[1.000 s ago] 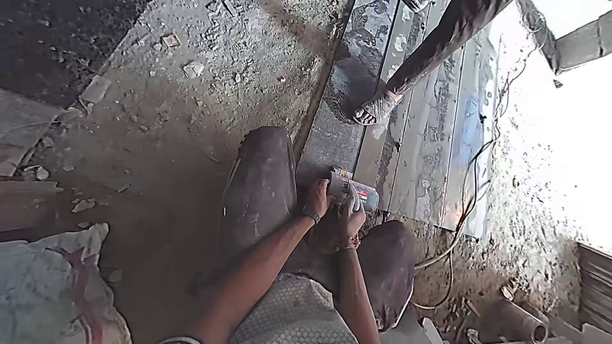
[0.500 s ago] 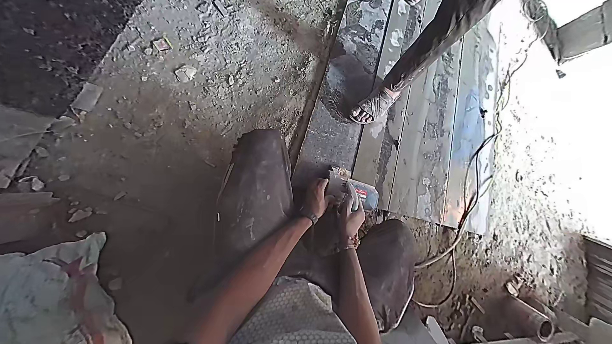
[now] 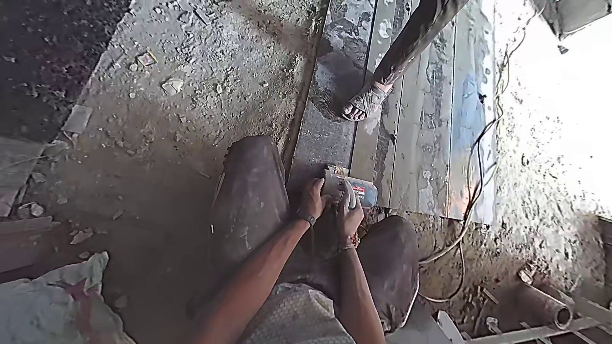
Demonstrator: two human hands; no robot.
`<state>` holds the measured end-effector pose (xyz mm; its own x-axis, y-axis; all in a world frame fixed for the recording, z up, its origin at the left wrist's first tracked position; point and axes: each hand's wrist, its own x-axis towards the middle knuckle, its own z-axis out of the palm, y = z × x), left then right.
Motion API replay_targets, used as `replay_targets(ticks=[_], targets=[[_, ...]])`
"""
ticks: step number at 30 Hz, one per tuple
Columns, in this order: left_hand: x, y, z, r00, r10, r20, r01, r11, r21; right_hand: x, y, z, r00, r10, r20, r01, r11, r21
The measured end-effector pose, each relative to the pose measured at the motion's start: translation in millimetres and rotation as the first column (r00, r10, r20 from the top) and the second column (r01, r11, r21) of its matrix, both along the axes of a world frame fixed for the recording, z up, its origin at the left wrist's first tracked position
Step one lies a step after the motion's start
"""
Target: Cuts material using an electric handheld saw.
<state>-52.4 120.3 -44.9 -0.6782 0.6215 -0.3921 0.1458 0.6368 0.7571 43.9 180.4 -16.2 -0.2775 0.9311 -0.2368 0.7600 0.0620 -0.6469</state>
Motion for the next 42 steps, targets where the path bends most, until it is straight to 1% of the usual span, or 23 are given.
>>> replay_targets(ticks=[5,14,22,25,28,31,35,42], targets=[[-0.8,3.7,1.6,1.0,0.0,-0.019,0.0,1.0,-0.026,1.6,3.3,-9.2,0.999,-0.005,-0.041,0.005,1.0,0.001],[-0.6,11.3,4.3,0.998,0.016,-0.059,-0.018,0.999,-0.036,0.7,9.7,-9.0,0.995,-0.025,-0.098,0.018,0.997,-0.072],[-2.2,15.8,3.9,0.994,0.005,-0.109,-0.011,0.999,-0.051,-0.1,15.2,-15.6,0.994,-0.023,-0.107,0.014,0.996,-0.092],[-2.1,17.0,4.0,0.992,0.002,-0.123,-0.009,0.999,-0.052,-0.8,18.2,-11.4,0.994,-0.023,-0.102,0.01,0.991,-0.131],[-3.3,18.9,6.0,0.993,-0.003,-0.117,-0.005,0.997,-0.073,-0.6,18.7,-18.7,0.993,-0.017,-0.116,0.006,0.996,-0.091],[-4.1,20.4,5.6,0.993,-0.006,-0.121,-0.004,0.997,-0.079,-2.4,21.2,-13.8,0.994,-0.018,-0.104,0.004,0.991,-0.134],[-4.7,22.7,5.7,0.992,-0.008,-0.126,-0.001,0.997,-0.071,-3.9,22.7,-11.4,0.993,-0.015,-0.115,0.001,0.993,-0.115],[-6.2,26.5,8.8,0.991,-0.024,-0.134,0.009,0.994,-0.106,-5.4,27.8,-10.9,0.994,-0.005,-0.107,-0.01,0.99,-0.144]])
